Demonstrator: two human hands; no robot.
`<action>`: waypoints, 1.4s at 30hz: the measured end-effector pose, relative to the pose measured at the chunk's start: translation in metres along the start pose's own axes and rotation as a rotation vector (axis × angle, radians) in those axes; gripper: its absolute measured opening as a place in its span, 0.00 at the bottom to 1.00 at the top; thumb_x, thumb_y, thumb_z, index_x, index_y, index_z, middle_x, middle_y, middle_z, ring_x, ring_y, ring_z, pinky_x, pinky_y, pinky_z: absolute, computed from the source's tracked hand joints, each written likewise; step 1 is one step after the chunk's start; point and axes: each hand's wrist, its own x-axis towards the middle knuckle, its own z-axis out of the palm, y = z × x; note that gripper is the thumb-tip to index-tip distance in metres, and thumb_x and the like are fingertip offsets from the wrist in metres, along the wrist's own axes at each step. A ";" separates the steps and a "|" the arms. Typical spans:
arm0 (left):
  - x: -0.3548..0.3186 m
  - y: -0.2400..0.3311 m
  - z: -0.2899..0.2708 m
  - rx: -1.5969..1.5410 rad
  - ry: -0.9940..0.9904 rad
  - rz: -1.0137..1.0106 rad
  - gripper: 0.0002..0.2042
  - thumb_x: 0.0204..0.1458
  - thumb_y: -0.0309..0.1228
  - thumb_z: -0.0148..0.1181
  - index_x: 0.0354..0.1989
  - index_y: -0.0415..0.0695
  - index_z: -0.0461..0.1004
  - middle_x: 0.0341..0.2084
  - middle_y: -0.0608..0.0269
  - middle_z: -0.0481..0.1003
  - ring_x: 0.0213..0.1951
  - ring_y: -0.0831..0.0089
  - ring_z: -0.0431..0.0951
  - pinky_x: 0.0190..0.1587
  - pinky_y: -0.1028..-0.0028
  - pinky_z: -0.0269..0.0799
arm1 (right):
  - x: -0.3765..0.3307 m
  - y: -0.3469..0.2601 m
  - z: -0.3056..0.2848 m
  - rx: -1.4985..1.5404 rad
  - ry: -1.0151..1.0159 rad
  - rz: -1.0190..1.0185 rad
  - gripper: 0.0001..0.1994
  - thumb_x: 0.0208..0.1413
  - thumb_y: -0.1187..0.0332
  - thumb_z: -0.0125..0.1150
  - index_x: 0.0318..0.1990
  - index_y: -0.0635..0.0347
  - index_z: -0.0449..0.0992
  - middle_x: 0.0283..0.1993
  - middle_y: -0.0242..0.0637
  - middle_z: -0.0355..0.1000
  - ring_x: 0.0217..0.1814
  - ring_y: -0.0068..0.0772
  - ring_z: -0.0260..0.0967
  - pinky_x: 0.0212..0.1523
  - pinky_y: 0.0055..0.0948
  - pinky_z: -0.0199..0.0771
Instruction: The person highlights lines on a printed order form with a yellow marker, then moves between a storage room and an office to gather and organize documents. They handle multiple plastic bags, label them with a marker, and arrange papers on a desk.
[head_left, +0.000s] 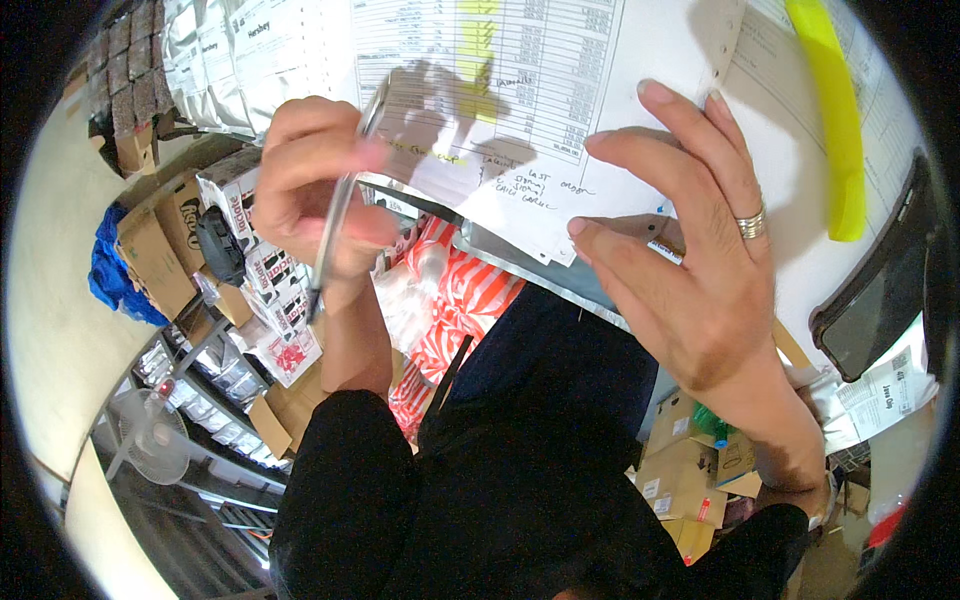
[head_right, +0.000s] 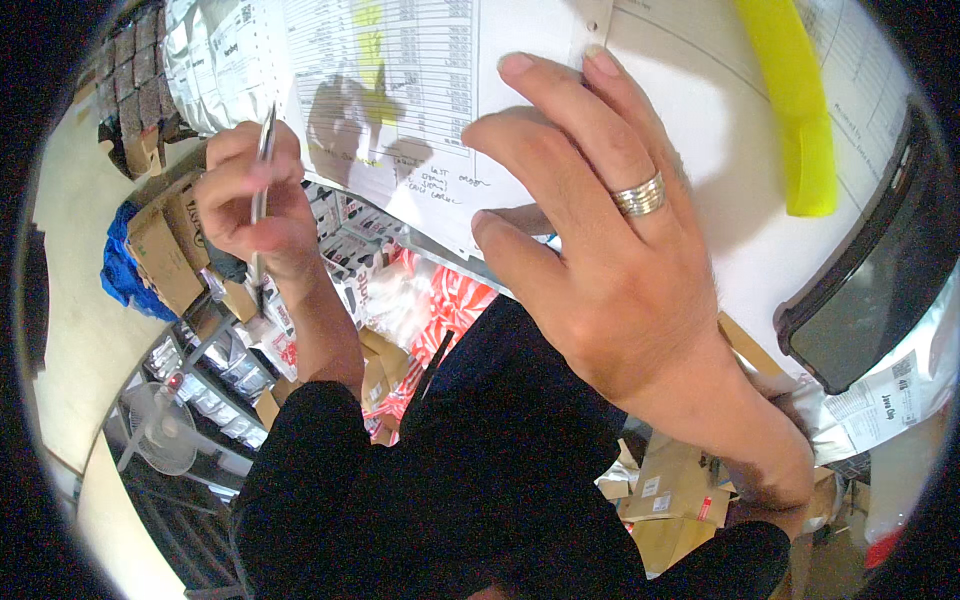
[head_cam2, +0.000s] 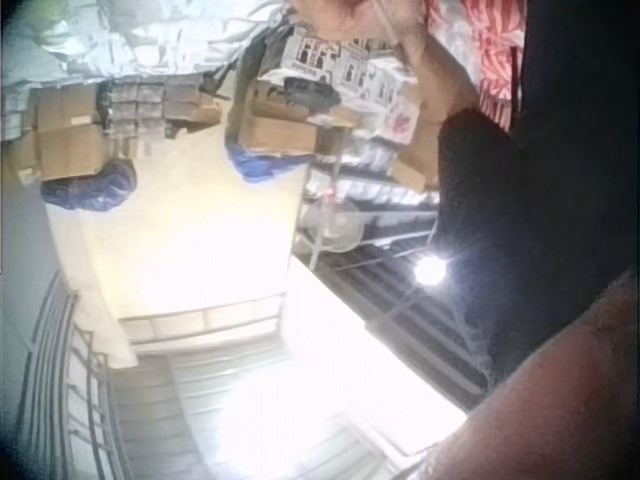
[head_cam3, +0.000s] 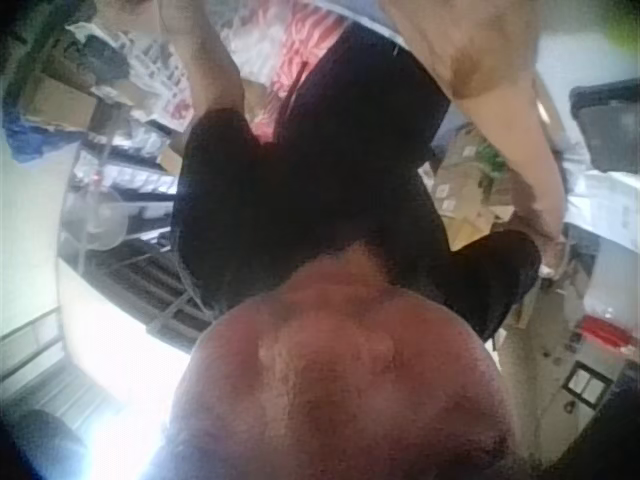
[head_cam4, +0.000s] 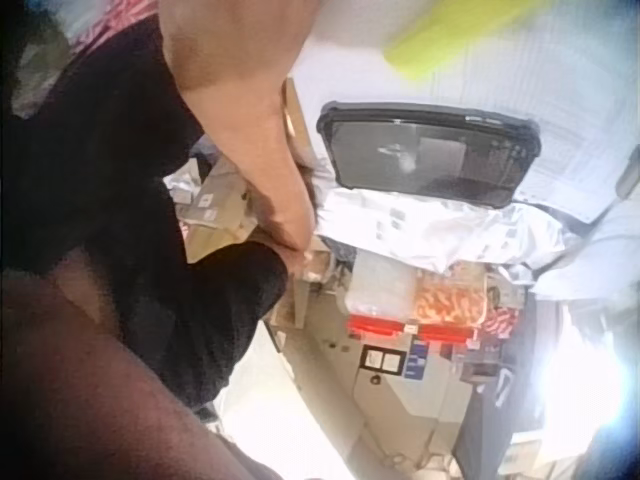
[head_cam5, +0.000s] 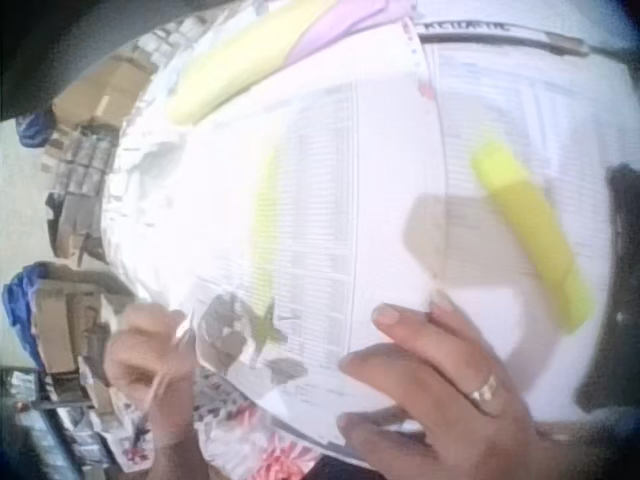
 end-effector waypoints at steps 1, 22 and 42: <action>0.000 0.005 0.002 0.043 0.017 -0.017 0.20 0.51 0.42 0.70 0.45 0.41 0.75 0.31 0.59 0.73 0.31 0.74 0.71 0.32 0.75 0.68 | -0.001 0.000 -0.001 -0.019 -0.002 -0.014 0.09 0.36 0.75 0.72 0.29 0.57 0.80 0.52 0.44 0.74 0.65 0.57 0.65 0.67 0.59 0.59; 0.172 0.035 0.123 0.332 -0.674 0.557 0.12 0.53 0.22 0.56 0.46 0.40 0.75 0.42 0.48 0.75 0.48 0.56 0.73 0.59 0.58 0.63 | -0.009 -0.006 -0.002 0.069 0.046 -0.236 0.11 0.36 0.75 0.74 0.28 0.54 0.76 0.35 0.28 0.74 0.31 0.32 0.71 0.36 0.32 0.68; 0.061 0.074 -0.020 0.015 -0.626 -0.374 0.16 0.56 0.42 0.65 0.37 0.39 0.79 0.34 0.57 0.82 0.35 0.68 0.82 0.41 0.71 0.77 | -0.015 -0.003 0.000 0.244 0.434 -0.092 0.25 0.35 0.53 0.80 0.38 0.55 0.75 0.43 0.38 0.69 0.31 0.31 0.65 0.31 0.31 0.66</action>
